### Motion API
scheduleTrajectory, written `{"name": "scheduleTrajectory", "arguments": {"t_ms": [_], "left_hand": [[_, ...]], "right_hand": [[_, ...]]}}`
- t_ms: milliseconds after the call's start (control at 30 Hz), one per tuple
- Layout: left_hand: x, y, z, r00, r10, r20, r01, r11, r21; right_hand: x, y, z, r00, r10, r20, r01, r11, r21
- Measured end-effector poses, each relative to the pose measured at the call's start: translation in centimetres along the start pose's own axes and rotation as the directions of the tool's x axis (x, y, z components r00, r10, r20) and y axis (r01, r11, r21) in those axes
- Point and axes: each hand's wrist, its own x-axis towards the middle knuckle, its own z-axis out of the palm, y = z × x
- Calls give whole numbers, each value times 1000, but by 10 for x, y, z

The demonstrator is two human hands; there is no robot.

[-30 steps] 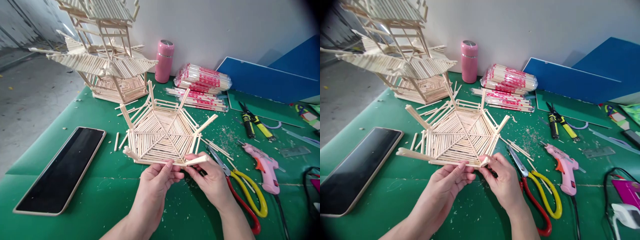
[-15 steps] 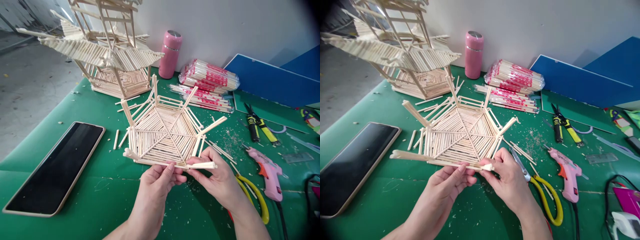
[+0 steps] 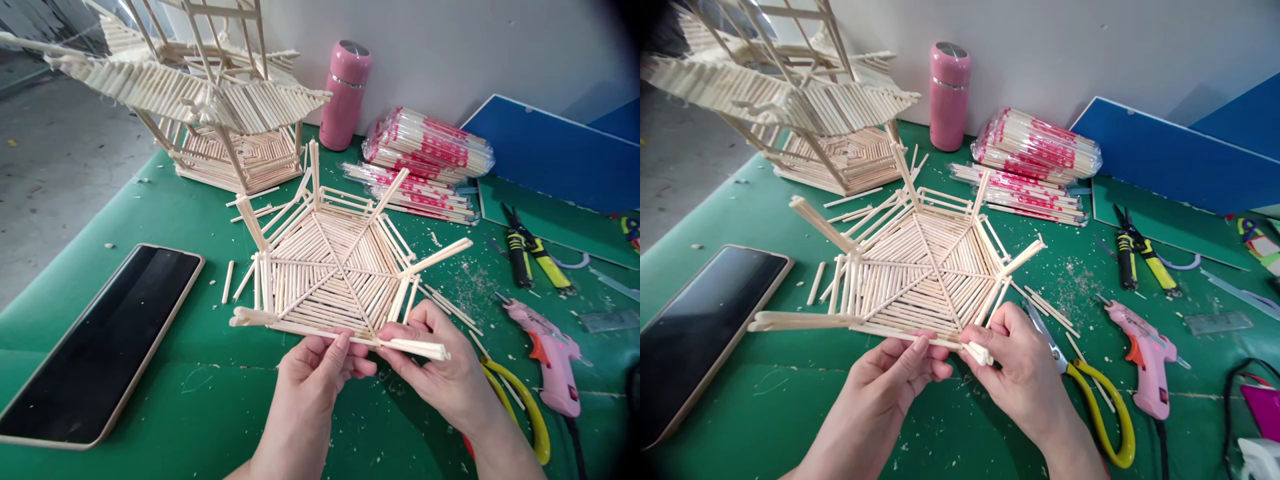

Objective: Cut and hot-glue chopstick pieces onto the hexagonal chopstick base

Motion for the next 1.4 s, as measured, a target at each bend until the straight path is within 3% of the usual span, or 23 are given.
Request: {"name": "scheduleTrajectory", "arguments": {"t_ms": [1400], "left_hand": [[-3,1,2,1000,4,-2,-4,1000,-19]], "right_hand": [[2,-3,2,998,61,11,-61,998,-31]]}}
